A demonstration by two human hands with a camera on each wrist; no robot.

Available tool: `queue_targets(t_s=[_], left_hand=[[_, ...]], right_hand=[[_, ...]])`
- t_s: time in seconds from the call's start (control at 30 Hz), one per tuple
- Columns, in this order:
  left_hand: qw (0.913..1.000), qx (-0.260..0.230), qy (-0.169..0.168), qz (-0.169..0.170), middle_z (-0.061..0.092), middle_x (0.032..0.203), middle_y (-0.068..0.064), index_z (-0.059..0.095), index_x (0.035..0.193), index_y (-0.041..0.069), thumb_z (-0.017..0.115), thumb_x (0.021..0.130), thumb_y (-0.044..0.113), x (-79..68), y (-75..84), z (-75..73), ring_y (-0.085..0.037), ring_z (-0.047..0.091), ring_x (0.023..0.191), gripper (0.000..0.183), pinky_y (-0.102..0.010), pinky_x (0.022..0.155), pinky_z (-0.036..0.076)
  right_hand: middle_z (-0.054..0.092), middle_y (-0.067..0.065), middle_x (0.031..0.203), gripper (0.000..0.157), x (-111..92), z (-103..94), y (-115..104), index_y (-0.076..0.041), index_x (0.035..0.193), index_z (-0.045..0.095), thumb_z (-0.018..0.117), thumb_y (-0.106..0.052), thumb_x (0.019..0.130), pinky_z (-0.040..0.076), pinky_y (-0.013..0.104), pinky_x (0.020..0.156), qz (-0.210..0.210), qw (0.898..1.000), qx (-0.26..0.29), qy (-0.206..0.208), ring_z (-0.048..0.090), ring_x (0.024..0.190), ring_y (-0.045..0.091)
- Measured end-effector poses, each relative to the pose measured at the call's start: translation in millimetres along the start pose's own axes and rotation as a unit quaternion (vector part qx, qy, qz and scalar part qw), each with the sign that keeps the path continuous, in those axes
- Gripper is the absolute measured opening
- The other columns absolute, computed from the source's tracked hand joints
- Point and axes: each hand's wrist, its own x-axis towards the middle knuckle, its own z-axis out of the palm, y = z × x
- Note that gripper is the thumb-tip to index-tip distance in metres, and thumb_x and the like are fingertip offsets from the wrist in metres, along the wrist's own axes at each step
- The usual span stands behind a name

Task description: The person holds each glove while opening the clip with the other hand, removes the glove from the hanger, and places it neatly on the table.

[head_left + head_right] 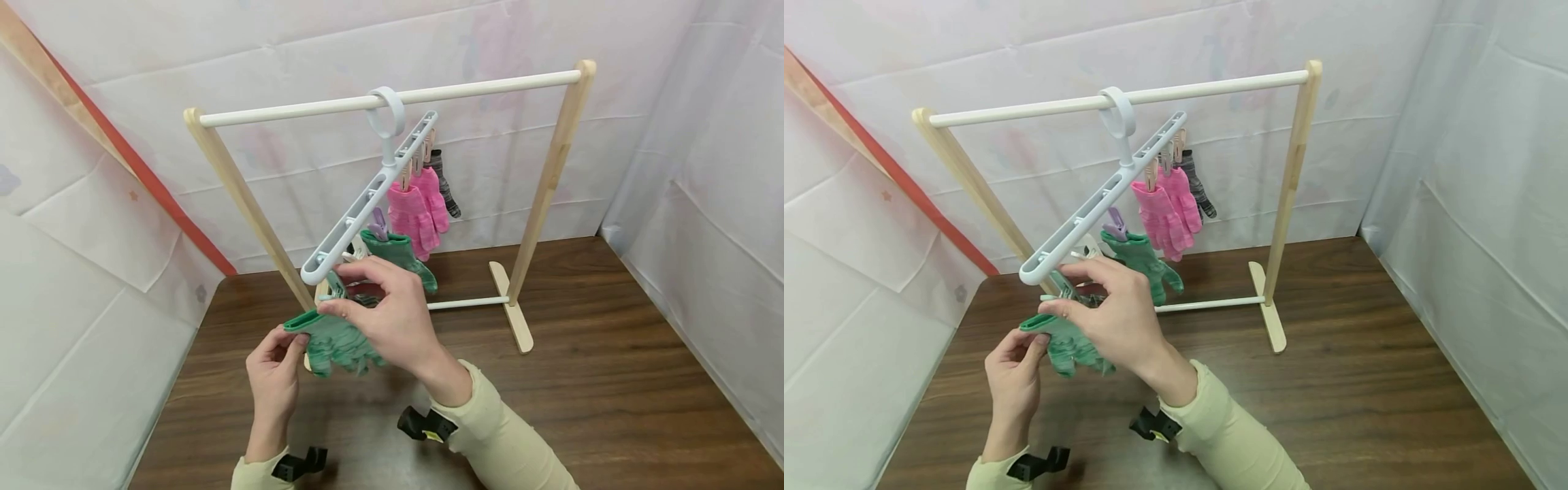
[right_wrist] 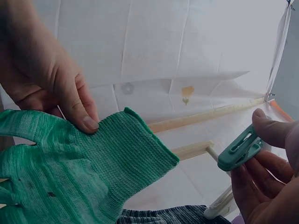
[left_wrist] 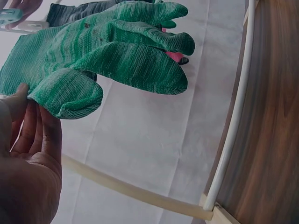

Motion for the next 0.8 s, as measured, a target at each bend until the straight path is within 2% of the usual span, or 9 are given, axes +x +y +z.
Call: queue_targets(t_s=[0.07,0.33,0.6,0.8], left_hand=[[1.0000,0.007,0.003,-0.004,0.070,0.084,-0.006,0.068,0.098,-0.013,0.064,0.090,-0.013,-0.6,-0.6,-2.3,-0.008,0.064,0.074,0.009,-0.018,0.068,0.053],[0.9973,0.063,0.010,-0.036,0.068,0.084,-0.006,0.064,0.098,-0.018,0.067,0.091,-0.006,-3.9,-3.9,-14.7,-0.007,0.063,0.073,0.014,-0.019,0.068,0.054],[0.9973,0.066,0.003,-0.030,0.067,0.083,-0.005,0.065,0.095,-0.015,0.066,0.091,-0.008,-4.4,-3.6,-19.4,-0.006,0.061,0.072,0.008,-0.018,0.067,0.053],[0.9976,0.060,0.011,-0.033,0.068,0.082,-0.005,0.065,0.094,-0.014,0.064,0.090,-0.014,-5.0,-4.1,-22.3,-0.009,0.061,0.071,0.004,-0.018,0.066,0.053]], right_hand=[[0.071,0.001,0.104,0.035,0,-0.4,0,-0.004,0.107,0.073,0.088,-0.010,0.076,0.057,0.030,0.080,0.002,1.000,0.000,0.000,0.067,0.091,0.008],[0.071,0.000,0.105,0.035,-1,-1.1,1,-0.005,0.108,0.073,0.088,-0.012,0.076,0.057,0.029,0.080,0.000,1.000,-0.004,-0.003,0.067,0.093,0.007],[0.071,0.001,0.107,0.035,0,-1.0,2,-0.005,0.108,0.073,0.087,-0.010,0.076,0.057,0.029,0.081,-0.004,1.000,0.006,-0.006,0.066,0.096,0.008],[0.070,0.000,0.107,0.036,-1,-1.5,3,-0.005,0.108,0.073,0.088,-0.012,0.076,0.057,0.028,0.080,-0.008,1.000,-0.001,-0.007,0.066,0.094,0.007]])
